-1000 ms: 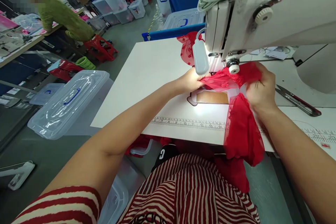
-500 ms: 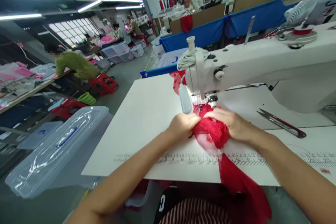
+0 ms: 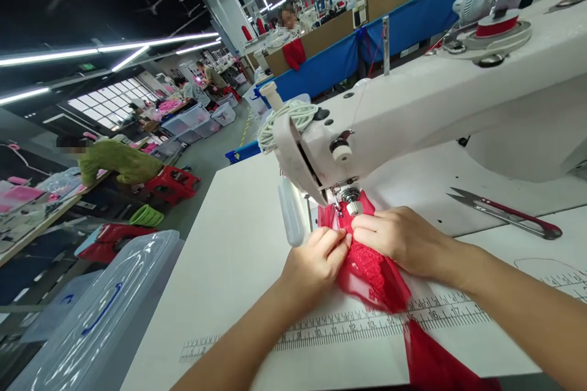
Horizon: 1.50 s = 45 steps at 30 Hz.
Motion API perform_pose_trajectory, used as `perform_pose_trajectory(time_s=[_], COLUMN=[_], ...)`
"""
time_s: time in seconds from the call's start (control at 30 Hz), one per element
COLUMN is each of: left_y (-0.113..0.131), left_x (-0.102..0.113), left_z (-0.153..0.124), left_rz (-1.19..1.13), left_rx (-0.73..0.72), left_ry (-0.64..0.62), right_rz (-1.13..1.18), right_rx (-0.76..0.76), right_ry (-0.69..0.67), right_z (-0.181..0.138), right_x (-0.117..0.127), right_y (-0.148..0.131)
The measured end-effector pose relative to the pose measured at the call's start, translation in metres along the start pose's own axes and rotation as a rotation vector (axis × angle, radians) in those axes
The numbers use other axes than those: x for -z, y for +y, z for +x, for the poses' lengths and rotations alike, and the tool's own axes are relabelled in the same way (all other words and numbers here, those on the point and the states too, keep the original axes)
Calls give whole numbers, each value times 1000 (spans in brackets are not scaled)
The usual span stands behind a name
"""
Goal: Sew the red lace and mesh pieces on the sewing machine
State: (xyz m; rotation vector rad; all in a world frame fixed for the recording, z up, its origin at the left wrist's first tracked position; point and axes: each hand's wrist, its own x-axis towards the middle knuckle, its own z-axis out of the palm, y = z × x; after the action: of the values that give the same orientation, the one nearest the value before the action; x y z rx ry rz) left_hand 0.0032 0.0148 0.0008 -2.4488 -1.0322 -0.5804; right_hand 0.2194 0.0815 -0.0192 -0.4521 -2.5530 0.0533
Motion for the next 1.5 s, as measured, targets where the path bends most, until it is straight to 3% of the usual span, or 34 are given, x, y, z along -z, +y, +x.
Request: perform_pose_trajectory(time_s=[0.17, 0.33, 0.73, 1.0, 1.3, 1.5], left_y=[-1, -2, -1, -1, -11, -4], left_x=[17, 17, 23, 17, 36, 23], left_z=[-4, -9, -5, -11, 4, -10], left_rz=[-235, -238, -241, -183, -211, -137], left_rx=[56, 117, 210, 161, 145, 115], left_ry=[-214, -278, -240, -225, -224, -261], right_rz=[-38, -12, -38, -37, 28, 4], right_rx=[-30, -32, -18, 5, -4, 29], right_ry=[75, 89, 153, 179, 146, 155], right_z=[-1, -3, -5, -2, -5, 1], right_x=[-6, -9, -15, -10, -18, -5], right_y=[-1, -1, 0, 0, -4, -3])
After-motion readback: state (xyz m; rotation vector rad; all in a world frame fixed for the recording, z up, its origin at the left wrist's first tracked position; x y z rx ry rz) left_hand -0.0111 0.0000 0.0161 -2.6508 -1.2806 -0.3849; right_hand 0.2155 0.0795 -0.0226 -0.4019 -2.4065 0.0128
